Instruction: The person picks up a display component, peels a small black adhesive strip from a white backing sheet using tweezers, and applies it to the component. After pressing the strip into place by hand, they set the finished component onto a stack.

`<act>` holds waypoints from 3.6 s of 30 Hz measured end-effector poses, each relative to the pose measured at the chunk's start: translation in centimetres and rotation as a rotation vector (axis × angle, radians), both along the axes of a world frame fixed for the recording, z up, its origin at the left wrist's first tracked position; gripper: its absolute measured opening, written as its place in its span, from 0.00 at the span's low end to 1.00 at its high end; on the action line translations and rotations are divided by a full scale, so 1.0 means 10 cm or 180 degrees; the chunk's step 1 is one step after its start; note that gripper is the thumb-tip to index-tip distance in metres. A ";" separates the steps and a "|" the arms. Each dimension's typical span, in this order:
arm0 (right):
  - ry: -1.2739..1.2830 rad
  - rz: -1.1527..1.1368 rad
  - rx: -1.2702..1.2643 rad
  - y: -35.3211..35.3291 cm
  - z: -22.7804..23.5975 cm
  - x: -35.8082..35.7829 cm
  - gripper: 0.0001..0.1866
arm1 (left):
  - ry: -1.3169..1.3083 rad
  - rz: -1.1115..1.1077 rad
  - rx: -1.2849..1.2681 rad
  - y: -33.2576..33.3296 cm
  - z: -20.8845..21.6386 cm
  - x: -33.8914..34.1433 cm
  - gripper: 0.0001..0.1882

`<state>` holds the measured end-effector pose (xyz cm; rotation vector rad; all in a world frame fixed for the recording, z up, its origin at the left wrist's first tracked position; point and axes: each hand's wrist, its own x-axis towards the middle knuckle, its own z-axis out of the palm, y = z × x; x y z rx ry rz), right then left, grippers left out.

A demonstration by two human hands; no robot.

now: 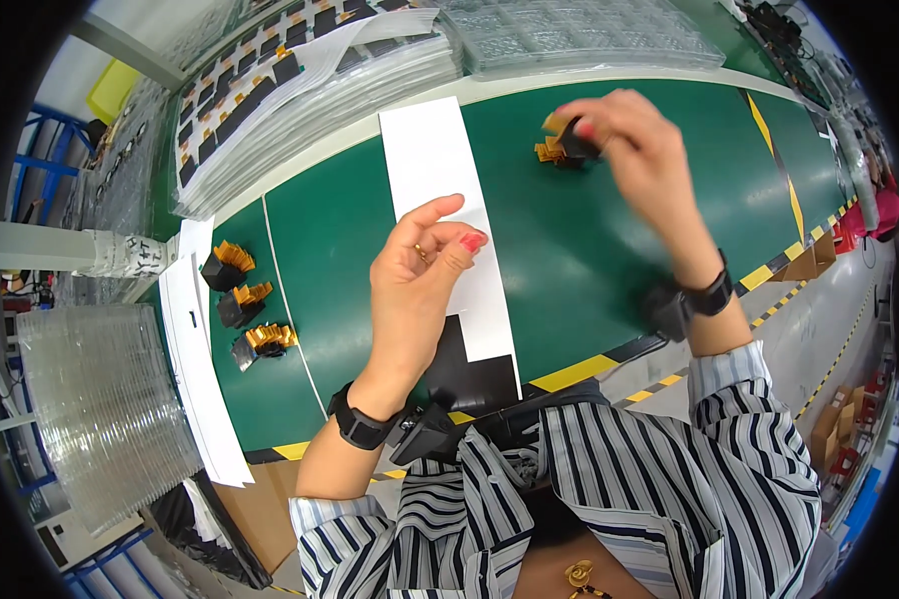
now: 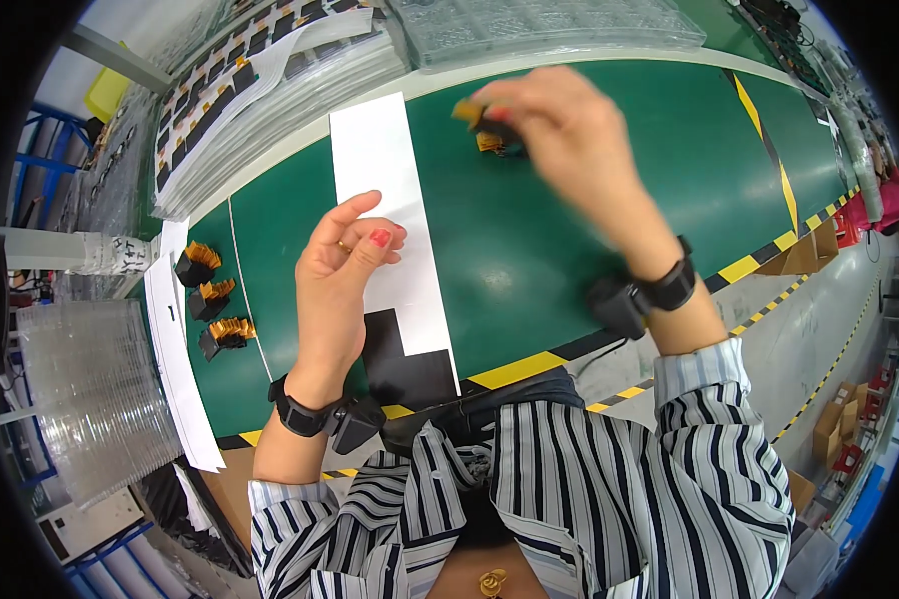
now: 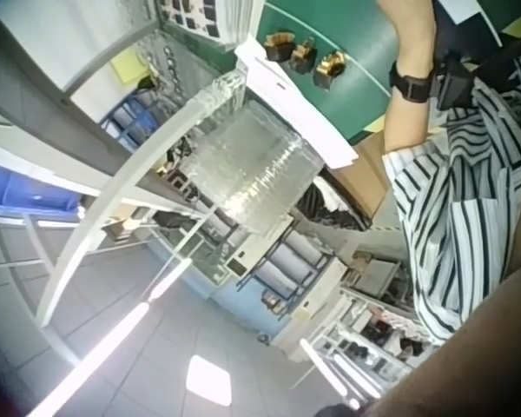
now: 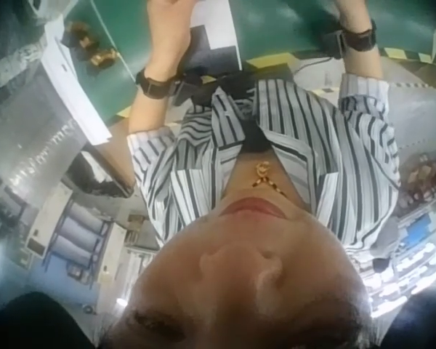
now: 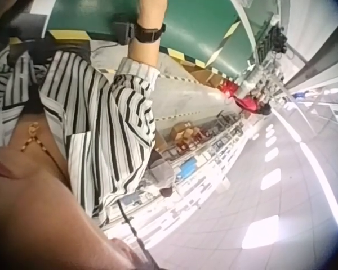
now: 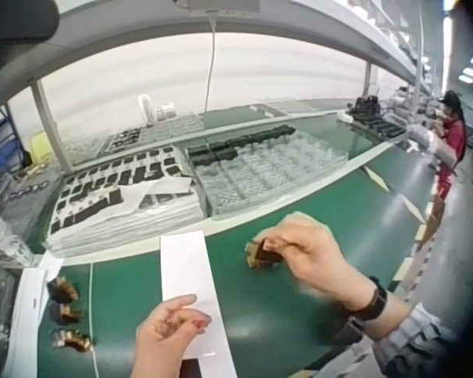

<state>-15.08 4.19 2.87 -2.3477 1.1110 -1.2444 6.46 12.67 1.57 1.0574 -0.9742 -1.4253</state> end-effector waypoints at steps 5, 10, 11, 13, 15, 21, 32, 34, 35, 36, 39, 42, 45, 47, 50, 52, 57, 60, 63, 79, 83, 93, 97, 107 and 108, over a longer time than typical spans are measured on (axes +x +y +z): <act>0.0245 -0.0265 0.0907 -0.17 -0.09 -0.21 0.10 | -0.0067 -0.0073 0.0068 -0.03 -0.06 0.03 0.14; 0.0434 -0.0264 0.0981 -0.17 -0.15 -0.20 0.11 | -0.0185 -0.0009 -0.0002 -0.03 -0.09 0.05 0.13; 0.0270 -0.0294 0.0742 -0.17 -0.14 -0.19 0.10 | -0.0213 0.0009 -0.0014 -0.03 -0.09 0.06 0.13; -0.0060 -0.0342 0.0267 -0.16 -0.14 -0.17 0.08 | -0.0258 0.0065 -0.0058 -0.06 -0.07 0.10 0.12; -0.0299 -0.0384 0.0132 -0.07 0.01 -0.07 0.08 | -0.0358 0.0257 -0.0097 -0.05 -0.07 0.19 0.11; -0.2069 0.1254 0.2457 0.46 -0.01 0.12 0.11 | -0.3984 -0.0624 -0.1286 0.57 0.20 0.30 0.11; -0.1784 0.0801 0.3803 0.66 -0.30 0.50 0.11 | -0.4623 -0.0070 -0.1749 0.88 -0.25 0.31 0.17; -0.1862 0.0924 0.3943 0.65 -0.25 0.48 0.11 | -0.4556 -0.0045 -0.1833 0.88 -0.27 0.31 0.17; -0.1958 0.1041 0.4061 0.64 -0.22 0.47 0.11 | -0.4531 -0.0029 -0.1876 0.88 -0.27 0.31 0.18; -0.2056 0.1160 0.4179 0.63 -0.21 0.45 0.11 | -0.4545 -0.0016 -0.1849 0.89 -0.27 0.32 0.18; -0.2393 0.1100 0.4177 0.61 -0.23 0.46 0.12 | -0.4530 -0.0077 -0.1827 0.94 -0.25 0.38 0.21; -0.2572 0.1048 0.4117 0.59 -0.25 0.44 0.11 | -0.4093 0.0226 -0.1433 0.93 -0.04 0.53 0.26; -0.2580 0.0929 0.4063 0.60 -0.27 0.43 0.11 | -0.3969 0.1365 -0.1179 0.91 0.17 0.95 0.40; -0.2542 0.0825 0.4004 0.58 -0.26 0.39 0.11 | -0.4194 0.1564 -0.0869 0.90 0.20 1.29 0.44; -0.2537 0.0949 0.4039 0.57 -0.24 0.45 0.11 | -0.4244 0.1573 -0.0202 1.00 0.16 1.71 0.50; -0.2515 0.0942 0.4026 0.56 -0.27 0.43 0.11 | -0.3986 0.1316 0.0102 0.98 0.02 1.84 0.52; -0.2473 0.0950 0.3990 0.57 -0.28 0.41 0.11 | -0.3849 0.1220 0.0081 0.91 -0.06 1.80 0.50; -0.2466 0.0979 0.3979 0.58 -0.27 0.43 0.12 | -0.3788 0.1252 0.0127 0.87 -0.08 1.72 0.48; -0.2459 0.0970 0.3980 0.58 -0.26 0.44 0.12 | -0.3623 0.1304 0.0120 0.84 -0.12 1.61 0.47; -0.2535 0.0952 0.4027 0.59 -0.26 0.43 0.13 | -0.3864 0.0694 -0.0587 0.53 0.05 0.98 0.38; -0.2521 0.1035 0.4034 0.60 -0.26 0.43 0.13 | -0.4580 0.0582 -0.1485 0.46 0.06 1.07 0.24; -0.2616 0.1069 0.3896 0.56 -0.20 0.42 0.10 | -0.2870 0.0843 -0.1185 0.45 0.30 0.91 0.11; -0.2787 0.1312 0.3076 0.43 0.00 0.34 0.11 | -0.0800 0.0594 -0.0194 0.28 0.48 0.67 0.09; -0.2890 0.1494 0.1638 0.46 0.05 0.38 0.09 | 0.0311 0.0436 0.0276 -0.16 0.10 0.31 0.10; -0.2883 0.1460 0.1625 0.45 0.06 0.37 0.09 | 0.0325 0.0403 0.0278 -0.17 0.09 0.30 0.10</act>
